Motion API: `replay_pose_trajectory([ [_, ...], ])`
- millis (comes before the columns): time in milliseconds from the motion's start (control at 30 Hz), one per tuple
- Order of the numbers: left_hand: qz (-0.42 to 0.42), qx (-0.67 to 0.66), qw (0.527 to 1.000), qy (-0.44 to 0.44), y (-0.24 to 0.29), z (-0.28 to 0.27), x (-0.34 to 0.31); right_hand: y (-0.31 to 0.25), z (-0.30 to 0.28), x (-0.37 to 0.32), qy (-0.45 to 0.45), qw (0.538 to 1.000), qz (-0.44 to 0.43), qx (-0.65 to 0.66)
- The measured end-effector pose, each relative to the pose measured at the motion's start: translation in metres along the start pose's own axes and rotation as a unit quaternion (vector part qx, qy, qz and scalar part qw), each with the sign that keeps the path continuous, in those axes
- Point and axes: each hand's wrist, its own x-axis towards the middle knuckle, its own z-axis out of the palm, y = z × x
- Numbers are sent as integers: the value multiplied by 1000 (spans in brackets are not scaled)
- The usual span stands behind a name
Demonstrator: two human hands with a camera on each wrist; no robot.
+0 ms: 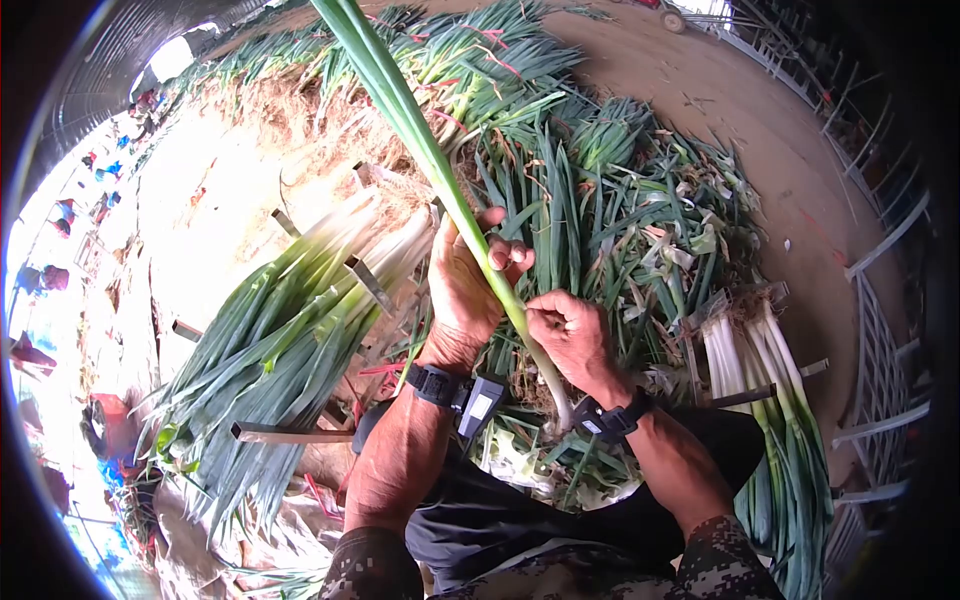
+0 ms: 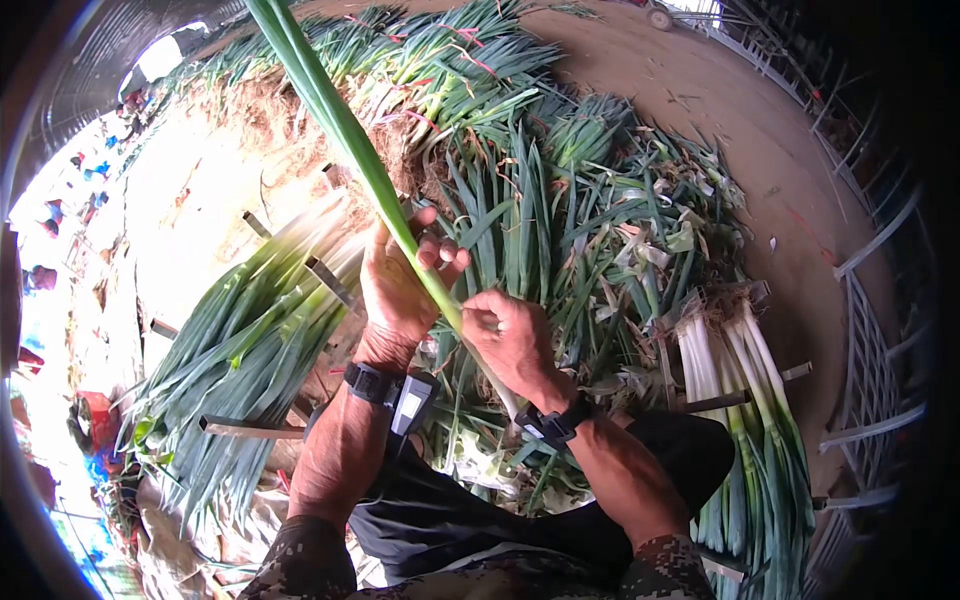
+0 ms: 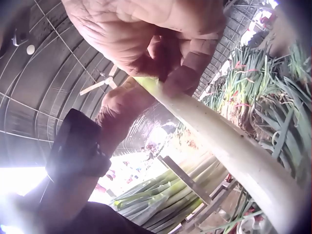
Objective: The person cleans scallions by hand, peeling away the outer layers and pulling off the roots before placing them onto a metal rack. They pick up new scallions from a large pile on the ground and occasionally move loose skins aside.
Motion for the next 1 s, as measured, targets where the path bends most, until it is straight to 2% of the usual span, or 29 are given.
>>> replay_pose_trajectory([
  [67, -4, -6, 1000, -13, -1, -3, 0, 4, 2, -1, 17, 999, 25, 24],
  [133, -5, -15, 999, -33, 1, -1, -1, 3, -5, -1, -4, 991, 124, 50],
  [167, -5, -20, 999, -42, 3, 1, -1, 6, -9, -2, -15, 963, 210, 167],
  [200, -2, -18, 999, -50, 6, 0, 0, 22, -12, -6, -9, 950, 184, 253],
  [267, 5, -16, 998, -63, 13, -2, 1, 29, -13, -10, 27, 881, 236, 408],
  [300, 1, -23, 1000, -7, 16, 5, 0, 19, -16, -8, 38, 856, 258, 448],
  [400, 24, 22, 999, -27, 26, 0, 3, 0, -19, -9, 25, 820, 241, 519],
  [433, 39, 40, 998, 7, 28, 1, 2, -1, -23, -13, -5, 819, 218, 532],
  [533, 68, 49, 996, 9, 39, -4, 4, 3, -37, -29, -123, 903, 203, 359],
  [567, 76, 39, 996, -9, 42, -7, 4, 11, -39, -39, -134, 935, 211, 251],
  [600, 86, 42, 995, 16, 45, -8, 3, 26, -41, -52, -157, 932, 228, 235],
  [667, 103, 56, 993, -31, 54, -13, 1, 60, -46, -83, -231, 921, 279, 146],
  [700, 111, 49, 992, -33, 57, -13, 0, 78, -50, -101, -272, 924, 269, -16],
  [733, 123, 36, 991, -41, 60, -15, 0, 100, -54, -121, -304, 902, 251, -178],
  [800, 136, 54, 989, -21, 64, -17, -2, 182, -62, -178, -352, 855, 230, -304],
  [900, 158, 54, 985, -38, 74, -18, -3, 185, -72, -180, -445, 819, 190, -309],
  [967, 169, 36, 983, -70, 81, -20, -2, 144, -67, -152, -281, 906, 225, -221],
  [1000, 171, 19, 981, -93, 84, -22, -2, 121, -64, -133, -193, 936, 238, -175],
])
